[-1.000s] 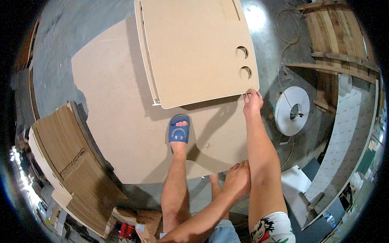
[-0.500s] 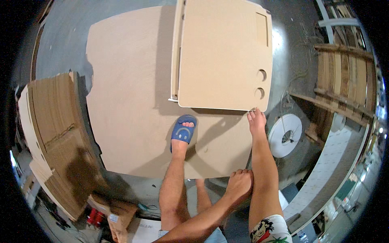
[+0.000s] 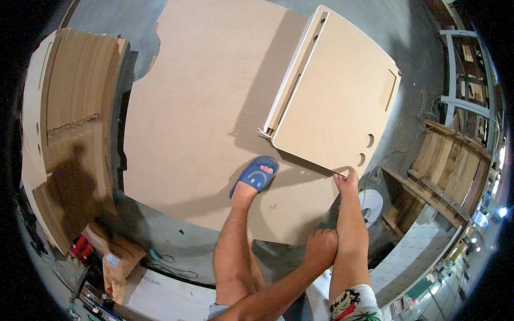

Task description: The person picks up and stacks several light-colored wooden boards with cutouts on the floor. They repeatedly lift, align, and place the boards into a pile, occasionally adjusting their position.

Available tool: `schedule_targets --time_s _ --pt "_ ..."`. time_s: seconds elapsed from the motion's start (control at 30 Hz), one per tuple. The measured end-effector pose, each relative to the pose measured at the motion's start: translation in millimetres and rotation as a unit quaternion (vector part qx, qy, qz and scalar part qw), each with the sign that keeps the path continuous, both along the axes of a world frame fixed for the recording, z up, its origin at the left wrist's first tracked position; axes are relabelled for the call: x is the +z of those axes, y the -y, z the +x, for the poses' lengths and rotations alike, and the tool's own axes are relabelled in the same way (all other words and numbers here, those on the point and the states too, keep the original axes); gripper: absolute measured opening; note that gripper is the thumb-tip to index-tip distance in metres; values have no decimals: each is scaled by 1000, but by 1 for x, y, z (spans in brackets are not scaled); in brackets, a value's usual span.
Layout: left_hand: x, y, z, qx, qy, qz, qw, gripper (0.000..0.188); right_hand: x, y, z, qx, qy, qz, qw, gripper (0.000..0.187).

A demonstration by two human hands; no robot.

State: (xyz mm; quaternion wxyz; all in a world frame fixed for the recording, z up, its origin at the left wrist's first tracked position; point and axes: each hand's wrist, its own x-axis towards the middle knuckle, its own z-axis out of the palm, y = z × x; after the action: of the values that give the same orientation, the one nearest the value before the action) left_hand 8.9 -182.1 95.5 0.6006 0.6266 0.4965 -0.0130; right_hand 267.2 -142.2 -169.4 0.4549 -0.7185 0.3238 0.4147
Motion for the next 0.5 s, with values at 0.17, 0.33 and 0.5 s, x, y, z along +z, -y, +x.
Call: schedule_targets --time_s 0.17,0.33,0.5 --pt "-2 -10 -6 12 2 -16 1000 13 8 -12 -9 11 27 -30 999 40" --pt "-1 -12 -8 15 -4 -22 1000 12 7 -15 -14 20 54 -54 997 40" --pt "2 -11 -3 -15 -8 -30 999 14 11 -14 -16 -11 51 -79 996 44"
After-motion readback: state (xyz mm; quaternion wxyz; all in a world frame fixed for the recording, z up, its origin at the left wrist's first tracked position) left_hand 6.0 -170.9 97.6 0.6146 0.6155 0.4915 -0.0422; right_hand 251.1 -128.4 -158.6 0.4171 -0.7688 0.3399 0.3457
